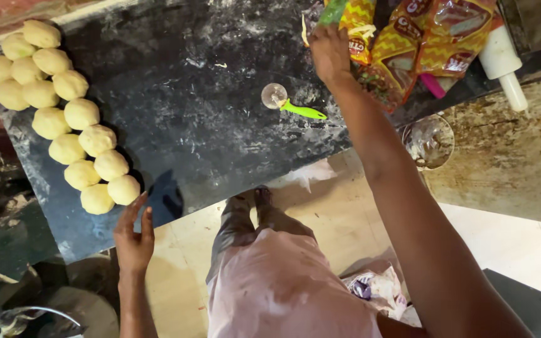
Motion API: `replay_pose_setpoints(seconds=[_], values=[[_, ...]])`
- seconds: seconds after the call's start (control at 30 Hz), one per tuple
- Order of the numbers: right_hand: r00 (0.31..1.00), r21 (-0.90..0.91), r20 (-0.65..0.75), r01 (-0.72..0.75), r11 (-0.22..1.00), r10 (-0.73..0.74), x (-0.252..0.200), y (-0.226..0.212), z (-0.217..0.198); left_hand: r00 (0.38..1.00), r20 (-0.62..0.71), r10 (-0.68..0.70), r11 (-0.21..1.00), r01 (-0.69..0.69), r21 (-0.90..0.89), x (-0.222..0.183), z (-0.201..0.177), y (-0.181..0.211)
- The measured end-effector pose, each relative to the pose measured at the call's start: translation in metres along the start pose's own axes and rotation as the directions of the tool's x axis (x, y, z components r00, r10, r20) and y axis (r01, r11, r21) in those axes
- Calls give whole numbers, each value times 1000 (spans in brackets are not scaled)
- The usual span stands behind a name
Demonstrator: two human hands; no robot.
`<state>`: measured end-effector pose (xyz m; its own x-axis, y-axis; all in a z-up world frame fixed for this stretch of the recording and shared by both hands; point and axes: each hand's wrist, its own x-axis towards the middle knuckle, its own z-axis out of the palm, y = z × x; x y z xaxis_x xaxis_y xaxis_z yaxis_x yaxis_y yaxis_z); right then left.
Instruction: The person shapes dough by hand into several round balls on a counter, then places the balls into a rectangular metal tray.
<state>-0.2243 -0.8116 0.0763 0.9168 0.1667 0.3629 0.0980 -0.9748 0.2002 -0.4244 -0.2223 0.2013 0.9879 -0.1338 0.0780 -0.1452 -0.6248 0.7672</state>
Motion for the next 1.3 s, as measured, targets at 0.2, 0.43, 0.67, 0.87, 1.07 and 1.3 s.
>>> replay_pose_setpoints(seconds=[0.2,0.43,0.67,0.87,1.07,1.3], values=[[984,678,-7,-128,724,180,11,-39,-55,992,-68,106,994,-109,-31,25,3,15],[990,992,114,-109,-61,84,43,-116,-183,995,-70,74,990,-81,-116,44,31,22],[910,918,392,-397,-11,-133,21,-232,-132,991,44,-128,972,134,-191,28,37,12],[989,775,-47,126,619,-142,-9,-319,-110,988,-126,-93,946,48,-322,-1,26,-48],[869,889,391,-269,371,-305,9,-395,-123,977,-26,-211,675,126,-727,2,23,-71],[921,993,100,-68,97,-376,33,-462,-229,922,214,-323,-58,206,-977,33,-10,-78]])
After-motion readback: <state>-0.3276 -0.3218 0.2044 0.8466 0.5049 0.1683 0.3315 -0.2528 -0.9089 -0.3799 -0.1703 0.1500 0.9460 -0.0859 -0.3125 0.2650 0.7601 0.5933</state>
